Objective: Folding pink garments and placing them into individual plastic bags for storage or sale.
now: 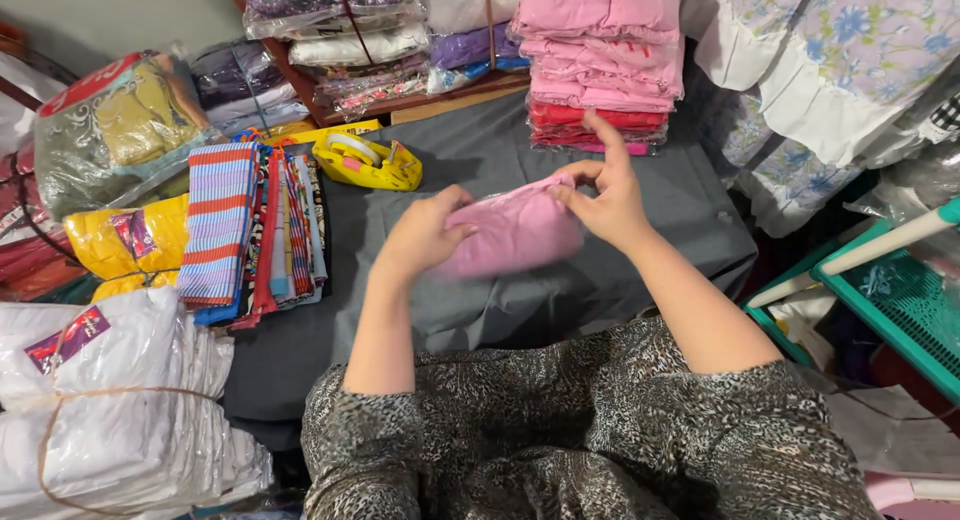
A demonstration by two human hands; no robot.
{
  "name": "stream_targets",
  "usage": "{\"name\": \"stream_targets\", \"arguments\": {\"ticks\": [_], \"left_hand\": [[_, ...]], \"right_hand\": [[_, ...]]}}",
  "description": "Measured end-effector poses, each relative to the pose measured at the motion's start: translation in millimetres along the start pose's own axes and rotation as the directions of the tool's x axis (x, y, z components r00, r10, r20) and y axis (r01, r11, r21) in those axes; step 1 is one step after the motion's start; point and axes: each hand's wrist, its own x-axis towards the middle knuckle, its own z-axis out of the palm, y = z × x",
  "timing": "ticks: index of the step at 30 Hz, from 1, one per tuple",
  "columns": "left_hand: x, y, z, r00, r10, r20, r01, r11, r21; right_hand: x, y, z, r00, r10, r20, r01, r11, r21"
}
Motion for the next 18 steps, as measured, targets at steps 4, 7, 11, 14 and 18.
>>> {"name": "stream_targets", "arguments": {"ticks": [4, 7, 11, 14, 18], "left_hand": [[-5, 11, -25, 0.995, -0.051, 0.09, 0.056, 0.997, -0.051], [19, -30, 20, 0.978, -0.139, 0.156, 0.127, 0.988, 0.082], [63, -112, 127, 0.968, -0.206, 0.144, 0.144, 0.925, 0.351], [76, -128, 164, 0.982, -0.169, 0.078, 0.122, 0.899, 0.421], [81, -88, 155, 0.99, -0.138, 0.017, 0.132, 0.974, 0.185]], "right_hand": [[-4, 40, 0, 0.931, 0.361, 0.054, -0.364, 0.904, 0.225], [-26, 112, 7, 0.829, 0.552, 0.092, -0.558, 0.806, 0.197], [-38, 177, 10, 0.75, 0.657, 0.073, -0.661, 0.748, 0.062], [-29, 192, 0, 0.771, 0.637, -0.014, -0.637, 0.77, -0.037], [-15, 208, -18, 0.85, 0.523, -0.065, -0.527, 0.848, -0.063]]}}
